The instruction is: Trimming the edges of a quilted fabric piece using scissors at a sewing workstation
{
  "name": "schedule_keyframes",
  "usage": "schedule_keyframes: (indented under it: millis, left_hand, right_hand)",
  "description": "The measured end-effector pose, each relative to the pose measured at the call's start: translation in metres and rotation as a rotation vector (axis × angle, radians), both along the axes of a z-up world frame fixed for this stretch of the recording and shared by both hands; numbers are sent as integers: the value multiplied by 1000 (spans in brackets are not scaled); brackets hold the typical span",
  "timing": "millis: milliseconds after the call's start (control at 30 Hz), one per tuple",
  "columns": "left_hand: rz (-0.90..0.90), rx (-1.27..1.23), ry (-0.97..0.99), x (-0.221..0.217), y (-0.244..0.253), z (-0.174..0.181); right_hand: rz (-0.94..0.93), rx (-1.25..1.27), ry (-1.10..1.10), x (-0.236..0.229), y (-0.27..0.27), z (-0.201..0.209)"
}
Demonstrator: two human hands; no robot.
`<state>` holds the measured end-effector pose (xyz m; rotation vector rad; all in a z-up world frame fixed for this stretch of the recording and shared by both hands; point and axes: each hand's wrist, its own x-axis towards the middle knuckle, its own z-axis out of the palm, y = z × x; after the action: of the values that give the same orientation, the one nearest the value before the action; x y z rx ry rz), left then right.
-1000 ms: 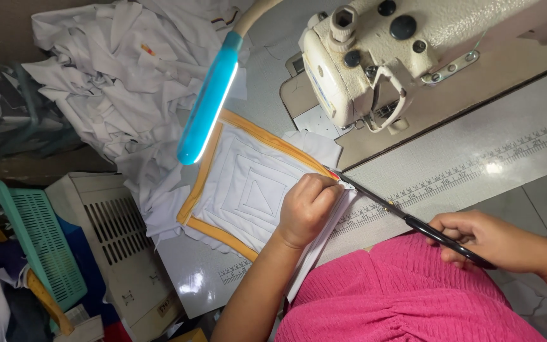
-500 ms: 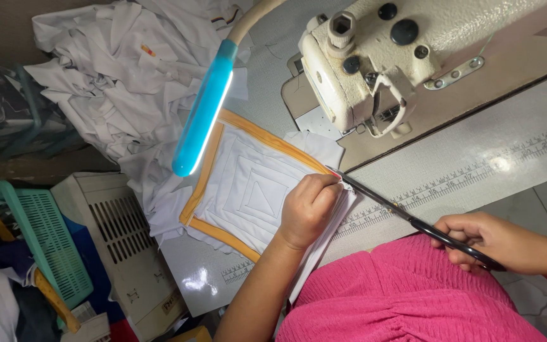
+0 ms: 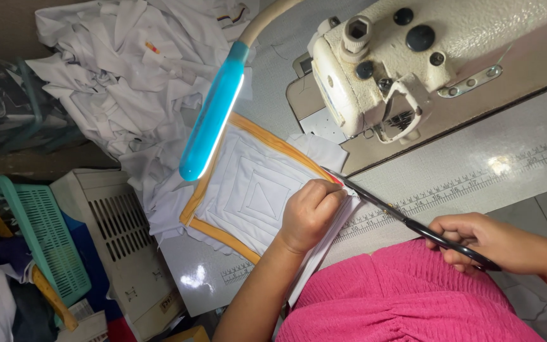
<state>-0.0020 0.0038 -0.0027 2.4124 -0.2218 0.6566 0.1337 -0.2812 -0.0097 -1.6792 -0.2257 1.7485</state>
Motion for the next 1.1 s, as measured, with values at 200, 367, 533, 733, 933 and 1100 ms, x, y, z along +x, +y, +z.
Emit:
schedule_keyframes:
  millis: [200,367,533,733,933,1100]
  left_hand:
    - [-70,-19,-23,-2,-3,6]
    - [-94,-24,-28,-3,-4,7]
    - [-90,-25,-18,-4,-3,4]
    - [-90,-22,-22,-3,-3,7]
    - [-115,-41,-52,-5,-3,10]
    - [-134,-63,-56,-12,-3,9]
  right_hand:
    - [-14,-2,36,-2,4,-9]
    - [29,64,-35,-8,-4,-18]
    - [15,103,-77,-12,-14,-29]
    - [4,67,-101,-15,-10,-20]
    - [17,43,-94,-10,-10,-8]
    - [173,-90,-238,17,-43,-10]
